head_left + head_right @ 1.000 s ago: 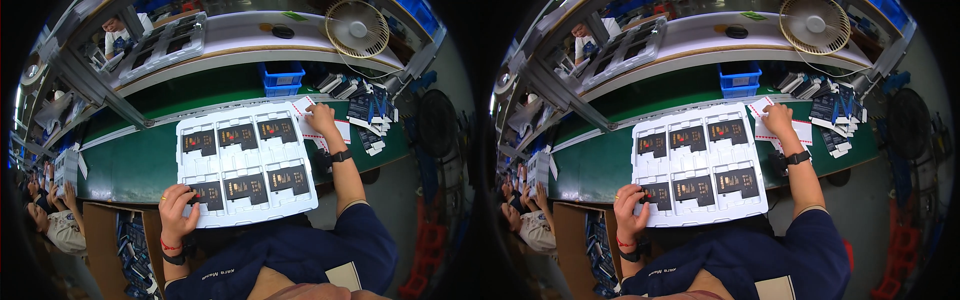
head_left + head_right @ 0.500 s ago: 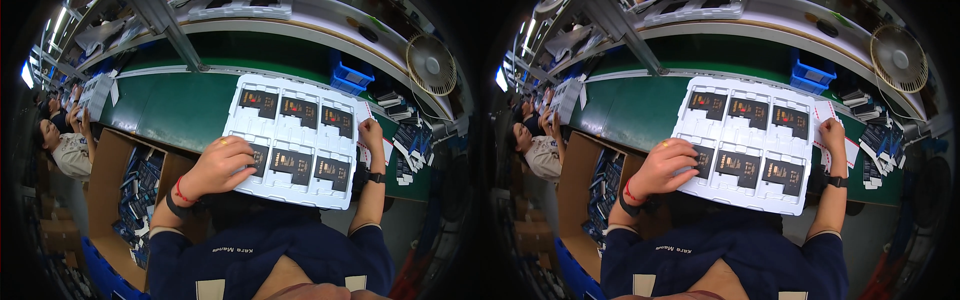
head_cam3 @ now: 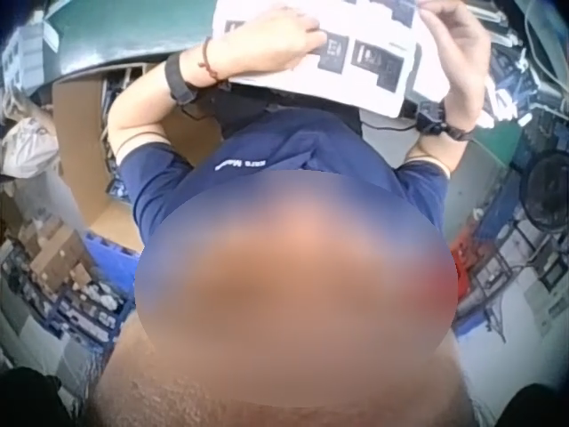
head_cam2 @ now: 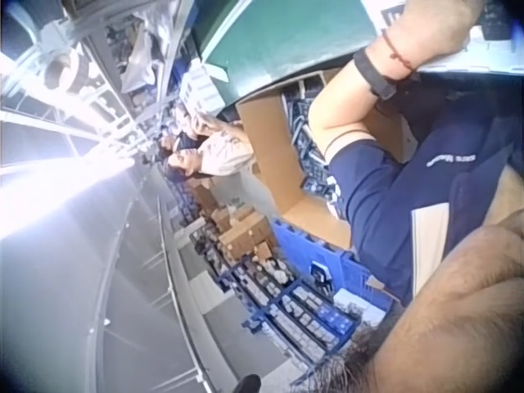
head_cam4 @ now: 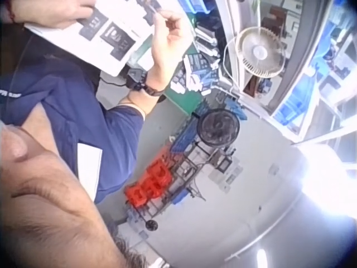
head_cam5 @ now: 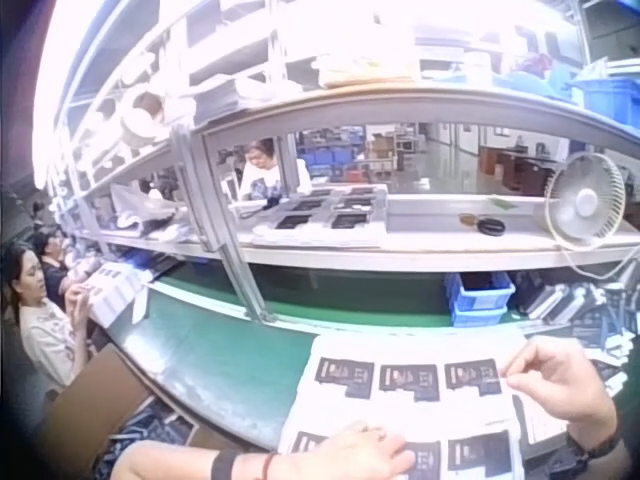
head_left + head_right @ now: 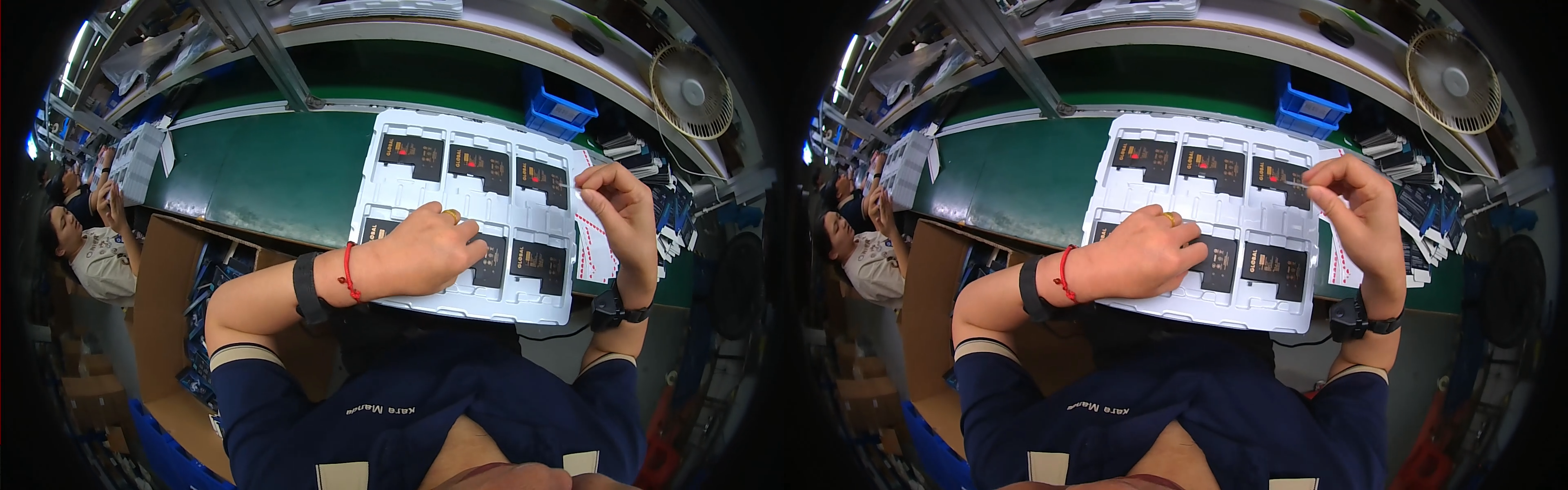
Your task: Assembling small electronic components into a tray and applying adhesive labels.
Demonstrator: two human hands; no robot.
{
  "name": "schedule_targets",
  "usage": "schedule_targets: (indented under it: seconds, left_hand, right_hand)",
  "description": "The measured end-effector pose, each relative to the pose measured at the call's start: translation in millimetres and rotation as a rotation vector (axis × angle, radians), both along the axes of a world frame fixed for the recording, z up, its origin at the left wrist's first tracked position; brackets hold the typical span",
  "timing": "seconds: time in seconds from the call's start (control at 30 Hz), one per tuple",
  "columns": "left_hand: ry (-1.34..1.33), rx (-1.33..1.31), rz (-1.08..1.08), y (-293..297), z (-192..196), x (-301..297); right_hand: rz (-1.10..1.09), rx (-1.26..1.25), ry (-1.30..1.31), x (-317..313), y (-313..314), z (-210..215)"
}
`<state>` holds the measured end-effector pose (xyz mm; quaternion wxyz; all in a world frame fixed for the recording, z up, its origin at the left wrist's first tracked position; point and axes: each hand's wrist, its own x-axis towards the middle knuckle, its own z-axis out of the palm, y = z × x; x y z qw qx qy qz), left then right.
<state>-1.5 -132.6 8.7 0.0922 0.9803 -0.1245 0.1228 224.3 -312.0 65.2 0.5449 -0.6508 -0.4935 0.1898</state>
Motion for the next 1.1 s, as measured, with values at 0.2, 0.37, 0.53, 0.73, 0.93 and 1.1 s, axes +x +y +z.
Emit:
schedule_targets:
  seconds: [0.2, 0.37, 0.53, 0.73, 0.93, 1.1]
  left_hand:
    - [-0.176, 0.017, -0.065, 1.1, -4.3, -3.9]
    - [-0.252, -0.064, 0.025, 6.1, -2.3, -9.3]
    - [-0.293, -0.195, 0.172, 8.5, -7.5, -12.7]
    - [-0.374, -0.269, 0.18, 6.4, -15.4, -14.6]
    - [-0.336, -0.264, 0.187, 6.9, -15.3, -15.4]
    - [-0.321, -0.289, 0.188, 8.1, -14.2, -15.6]
  right_hand:
    - [0.234, -0.126, -0.073, -37.8, 17.0, 20.0]
    - [0.339, -0.268, 0.128, -49.9, 43.7, 6.0]
    - [0.355, -0.313, 0.125, -54.9, 64.5, -12.7]
    - [0.439, -0.443, 0.081, -58.4, 72.0, -21.0]
    - [0.449, -0.43, 0.024, -63.0, 72.1, -20.1]
    - [0.45, -0.438, 0.014, -65.5, 72.0, -20.5]
